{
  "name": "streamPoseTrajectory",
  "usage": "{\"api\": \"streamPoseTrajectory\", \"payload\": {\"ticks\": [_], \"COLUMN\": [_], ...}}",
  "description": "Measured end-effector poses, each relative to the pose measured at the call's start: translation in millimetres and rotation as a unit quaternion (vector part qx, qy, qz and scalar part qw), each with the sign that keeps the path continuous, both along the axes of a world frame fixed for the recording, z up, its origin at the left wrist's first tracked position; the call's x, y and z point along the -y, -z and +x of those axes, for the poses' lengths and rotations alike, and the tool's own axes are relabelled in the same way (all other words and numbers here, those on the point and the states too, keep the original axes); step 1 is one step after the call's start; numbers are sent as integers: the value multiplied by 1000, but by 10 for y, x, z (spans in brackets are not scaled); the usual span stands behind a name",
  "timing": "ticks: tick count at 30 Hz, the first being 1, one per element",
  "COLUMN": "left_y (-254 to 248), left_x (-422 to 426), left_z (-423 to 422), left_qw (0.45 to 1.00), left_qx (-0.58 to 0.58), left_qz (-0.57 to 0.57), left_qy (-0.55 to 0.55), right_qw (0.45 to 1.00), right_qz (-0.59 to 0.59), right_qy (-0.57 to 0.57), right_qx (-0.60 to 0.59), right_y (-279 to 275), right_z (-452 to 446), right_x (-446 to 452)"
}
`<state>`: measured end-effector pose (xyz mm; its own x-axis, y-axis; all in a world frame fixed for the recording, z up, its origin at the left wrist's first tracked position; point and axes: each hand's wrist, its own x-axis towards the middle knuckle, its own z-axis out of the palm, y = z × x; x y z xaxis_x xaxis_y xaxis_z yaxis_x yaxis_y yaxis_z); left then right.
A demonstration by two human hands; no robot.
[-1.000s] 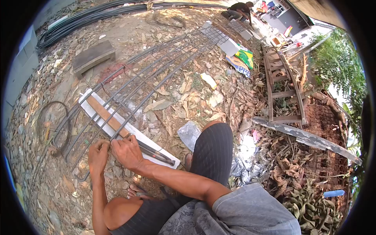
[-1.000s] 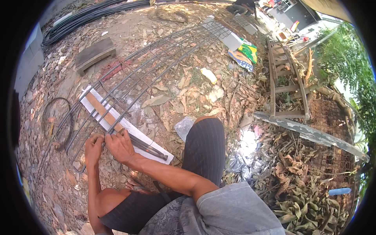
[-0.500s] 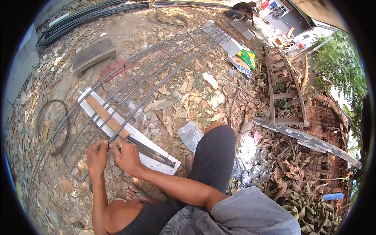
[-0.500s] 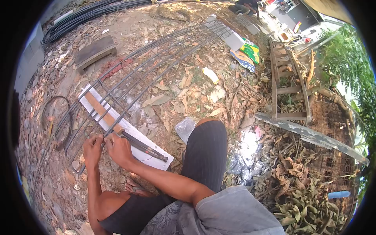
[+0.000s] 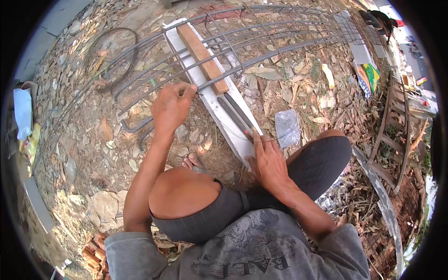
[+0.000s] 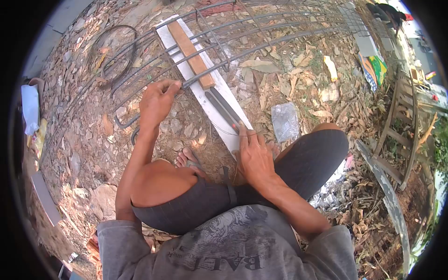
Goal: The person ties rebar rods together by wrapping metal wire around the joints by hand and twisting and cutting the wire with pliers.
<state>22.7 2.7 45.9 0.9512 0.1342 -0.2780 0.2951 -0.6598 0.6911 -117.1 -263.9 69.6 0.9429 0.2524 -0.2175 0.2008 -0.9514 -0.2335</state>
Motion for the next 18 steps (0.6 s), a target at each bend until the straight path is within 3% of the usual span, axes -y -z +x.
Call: {"api": "streamPoseTrajectory", "payload": {"ticks": [2,5,6,9,10,11,15,17,18], "left_y": [60,-11,1,-17,-25,-32,12,72,16], "left_x": [4,29,25,19,24,30,55,33,44], "left_z": [-11,-32,-34,-41,-42,-48,-71,-90,-86], "left_qw": [1000,999,999,999,999,999,998,996,997], "left_qx": [26,27,33,32,35,39,61,84,71], "left_qz": [4,-17,-5,11,13,13,5,11,29], "left_qy": [-7,-12,-9,-1,-1,0,3,5,5], "right_qw": [994,991,995,992,997,994,960,938,937], "right_qz": [-9,6,8,14,-11,19,112,277,257], "right_qy": [45,126,96,95,73,93,170,180,199], "right_qx": [95,-48,0,-81,-11,-55,-190,-107,-127], "right_y": [124,241,323,320,325,271,-695,-822,-991], "right_z": [124,296,255,271,228,207,318,241,275], "right_x": [-62,-99,-78,-26,-64,-23,104,385,499]}}
